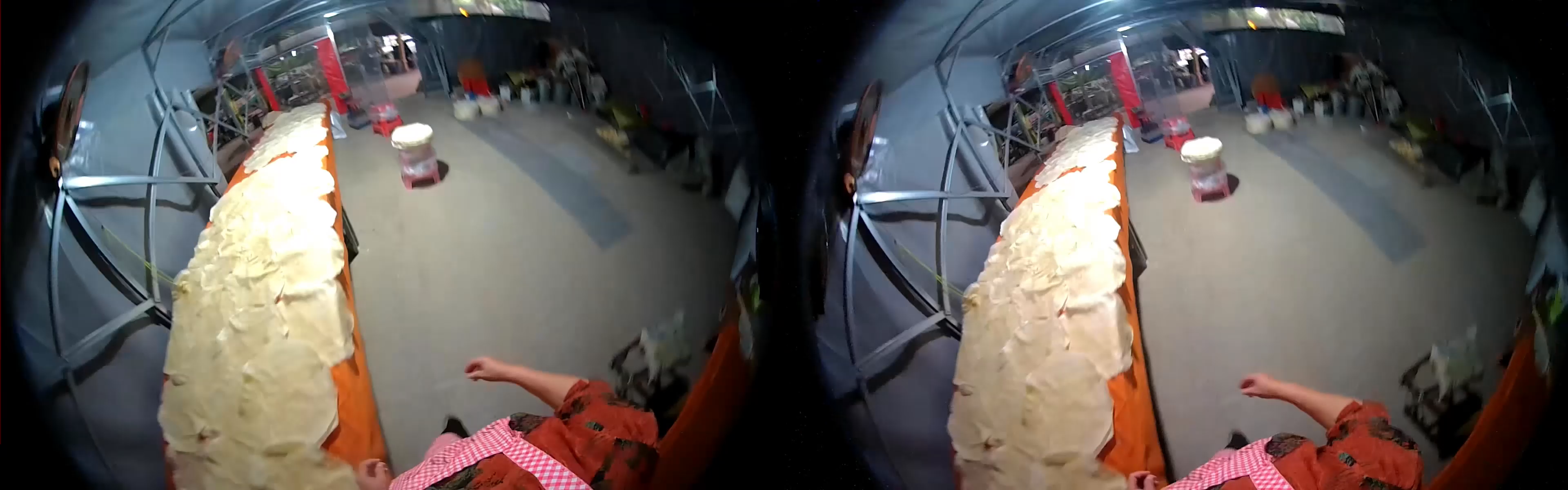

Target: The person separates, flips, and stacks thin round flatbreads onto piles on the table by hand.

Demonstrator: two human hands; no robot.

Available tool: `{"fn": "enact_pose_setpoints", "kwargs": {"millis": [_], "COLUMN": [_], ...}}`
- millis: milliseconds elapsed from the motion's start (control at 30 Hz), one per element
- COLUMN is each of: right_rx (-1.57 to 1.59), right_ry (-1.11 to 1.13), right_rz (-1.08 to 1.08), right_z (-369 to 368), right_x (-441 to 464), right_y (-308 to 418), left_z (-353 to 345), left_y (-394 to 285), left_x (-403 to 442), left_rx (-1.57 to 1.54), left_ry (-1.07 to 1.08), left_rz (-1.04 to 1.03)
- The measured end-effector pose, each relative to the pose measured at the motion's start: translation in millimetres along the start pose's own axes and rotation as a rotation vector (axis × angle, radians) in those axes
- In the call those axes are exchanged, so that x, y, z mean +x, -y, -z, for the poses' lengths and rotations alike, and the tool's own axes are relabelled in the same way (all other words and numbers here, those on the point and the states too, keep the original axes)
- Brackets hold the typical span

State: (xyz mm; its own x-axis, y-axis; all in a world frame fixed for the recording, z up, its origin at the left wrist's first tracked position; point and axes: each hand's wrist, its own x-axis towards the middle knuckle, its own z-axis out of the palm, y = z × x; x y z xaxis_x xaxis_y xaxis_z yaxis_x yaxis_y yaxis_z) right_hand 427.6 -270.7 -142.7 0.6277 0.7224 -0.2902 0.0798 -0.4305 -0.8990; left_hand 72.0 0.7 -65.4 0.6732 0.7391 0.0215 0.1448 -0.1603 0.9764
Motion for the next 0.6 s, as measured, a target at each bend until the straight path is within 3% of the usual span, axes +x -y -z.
{"fn": "enact_pose_setpoints", "kwargs": {"millis": [33,67,100,133,233,300,467,600], "right_rx": [0.127,0.125,0.15,0.369,0.403,0.42,0.43,0.181], "right_ry": [-0.218,-0.352,-0.386,-0.437,-0.567,-0.575,-0.388,-0.203], "right_rz": [-0.082,-0.328,-0.482,-0.647,-1.074,-1.211,-1.301,-1.012], "right_z": [34.9,73.7,109.7,138.1,182.0,191.6,225.9,320.7], "right_x": [-0.4,-14.5,-36.6,-67.1,-139.2,-143.7,-10.2,204.8], "right_y": [-30.2,-64.4,-115.8,-155.0,-176.2,-180.1,-202.2,-224.2], "left_z": [-21.5,-44.8,-70.5,-95.8,-171.1,-228.5,-380.6,-471.8], "left_y": [-15.9,29.5,-60.5,-68.4,-96.1,-103.5,-123.6,-144.4], "left_x": [30.3,73.5,108.5,148.1,259.5,333.5,512.5,630.1], "left_rx": [-0.084,-0.081,-0.084,-0.131,-0.206,-0.209,-0.186,-0.304], "left_ry": [0.008,-0.013,-0.02,0.009,0.166,0.288,0.461,0.453], "left_rz": [0.12,0.029,0.103,0.12,0.1,0.05,-0.04,0.247]}}
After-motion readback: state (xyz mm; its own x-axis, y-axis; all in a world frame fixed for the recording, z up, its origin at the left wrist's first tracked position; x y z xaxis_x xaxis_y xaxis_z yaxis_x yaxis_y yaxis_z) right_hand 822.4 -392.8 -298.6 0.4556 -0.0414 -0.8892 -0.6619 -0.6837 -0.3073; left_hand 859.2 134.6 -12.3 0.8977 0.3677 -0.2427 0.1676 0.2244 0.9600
